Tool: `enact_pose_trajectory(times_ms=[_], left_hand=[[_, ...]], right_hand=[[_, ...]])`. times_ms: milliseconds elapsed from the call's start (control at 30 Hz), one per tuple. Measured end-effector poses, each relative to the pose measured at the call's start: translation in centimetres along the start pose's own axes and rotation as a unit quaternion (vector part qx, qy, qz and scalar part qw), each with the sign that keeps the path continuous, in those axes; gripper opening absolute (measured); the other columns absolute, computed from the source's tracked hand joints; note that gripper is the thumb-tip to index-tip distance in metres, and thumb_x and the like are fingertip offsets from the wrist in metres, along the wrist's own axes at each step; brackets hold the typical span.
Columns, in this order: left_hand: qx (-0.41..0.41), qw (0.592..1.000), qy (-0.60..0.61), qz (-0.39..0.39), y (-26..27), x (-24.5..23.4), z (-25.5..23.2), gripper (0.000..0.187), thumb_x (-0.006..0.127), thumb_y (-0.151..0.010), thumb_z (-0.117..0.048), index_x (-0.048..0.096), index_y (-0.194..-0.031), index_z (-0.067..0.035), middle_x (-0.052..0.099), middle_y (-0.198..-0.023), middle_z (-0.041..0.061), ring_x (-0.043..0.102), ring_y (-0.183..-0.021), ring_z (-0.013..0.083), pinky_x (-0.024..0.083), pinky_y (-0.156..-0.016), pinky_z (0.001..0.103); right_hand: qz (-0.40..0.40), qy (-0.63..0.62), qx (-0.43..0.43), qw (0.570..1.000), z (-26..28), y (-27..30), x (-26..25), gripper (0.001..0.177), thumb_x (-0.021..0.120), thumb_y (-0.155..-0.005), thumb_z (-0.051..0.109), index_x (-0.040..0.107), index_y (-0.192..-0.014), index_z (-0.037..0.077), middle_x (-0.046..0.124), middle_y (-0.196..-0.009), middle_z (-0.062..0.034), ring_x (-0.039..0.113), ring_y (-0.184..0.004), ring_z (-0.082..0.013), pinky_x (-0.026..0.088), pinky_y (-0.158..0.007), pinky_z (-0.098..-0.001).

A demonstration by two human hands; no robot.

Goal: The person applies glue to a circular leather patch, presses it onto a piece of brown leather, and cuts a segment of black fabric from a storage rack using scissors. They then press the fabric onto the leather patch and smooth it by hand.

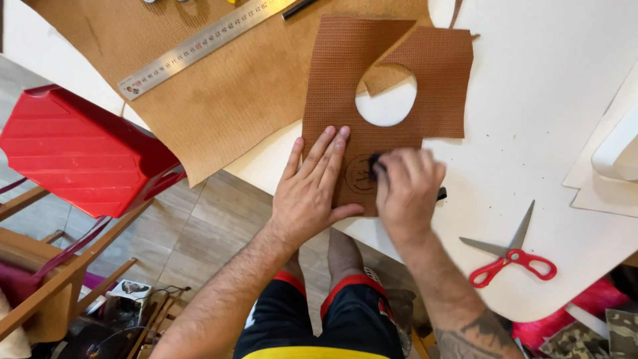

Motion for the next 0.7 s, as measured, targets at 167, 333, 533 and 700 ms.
enact_pose_trajectory(times_ms=[167, 333, 533, 700], left_hand=[[0.001, 1.000, -0.007, -0.007, -0.1, 0.3, 0.0, 0.126, 0.072, -0.077, -0.075, 0.020, -0.162, 0.002, 0.025, -0.172, 0.010, 0.020, -0.160, 0.0231, 0.001, -0.130, 0.051], [0.006, 1.000, -0.001, -0.010, 0.0, 0.0, 0.0, 0.125, 0.074, -0.075, -0.072, 0.023, -0.161, 0.002, 0.028, -0.171, 0.011, 0.022, -0.160, 0.0242, 0.003, -0.130, 0.052], [0.009, 1.000, -0.008, -0.013, 0.0, -0.2, -0.1, 0.123, 0.075, -0.076, -0.069, 0.022, -0.162, 0.002, 0.027, -0.172, 0.010, 0.021, -0.160, 0.0235, 0.002, -0.130, 0.051], [0.016, 1.000, -0.008, -0.023, 0.1, 0.2, 0.0, 0.122, 0.071, -0.077, -0.069, 0.021, -0.162, 0.003, 0.026, -0.172, 0.011, 0.021, -0.160, 0.0237, 0.002, -0.130, 0.051]], right_hand=[[0.008, -0.013, -0.020, 1.000, 0.1, -0.5, 2.3, 0.009, 0.070, -0.091, 0.019, 0.069, -0.098, 0.013, 0.055, -0.095, -0.0011, 0.056, -0.092, -0.0260, 0.037, -0.078, -0.0418], [0.010, -0.017, 0.011, 1.000, 0.3, 1.5, 1.0, 0.010, 0.069, -0.094, 0.022, 0.066, -0.099, 0.014, 0.055, -0.094, -0.0005, 0.055, -0.093, -0.0270, 0.036, -0.079, -0.0425], [-0.018, -0.012, -0.032, 0.999, 1.6, -2.7, 0.5, 0.009, 0.072, -0.093, 0.017, 0.065, -0.098, 0.013, 0.053, -0.094, 0.0006, 0.056, -0.094, -0.0235, 0.036, -0.079, -0.0389], [-0.002, -0.037, -0.026, 0.999, 3.2, -0.5, 0.4, 0.002, 0.064, -0.093, 0.012, 0.067, -0.093, 0.012, 0.054, -0.089, 0.0000, 0.056, -0.087, -0.0236, 0.036, -0.076, -0.0383]])
Point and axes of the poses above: each hand's wrist, its own y-axis away from the middle knuckle, its own x-axis out of the palm, z = x × y, the point moved 7 cm from there along -y, towards the middle knuckle
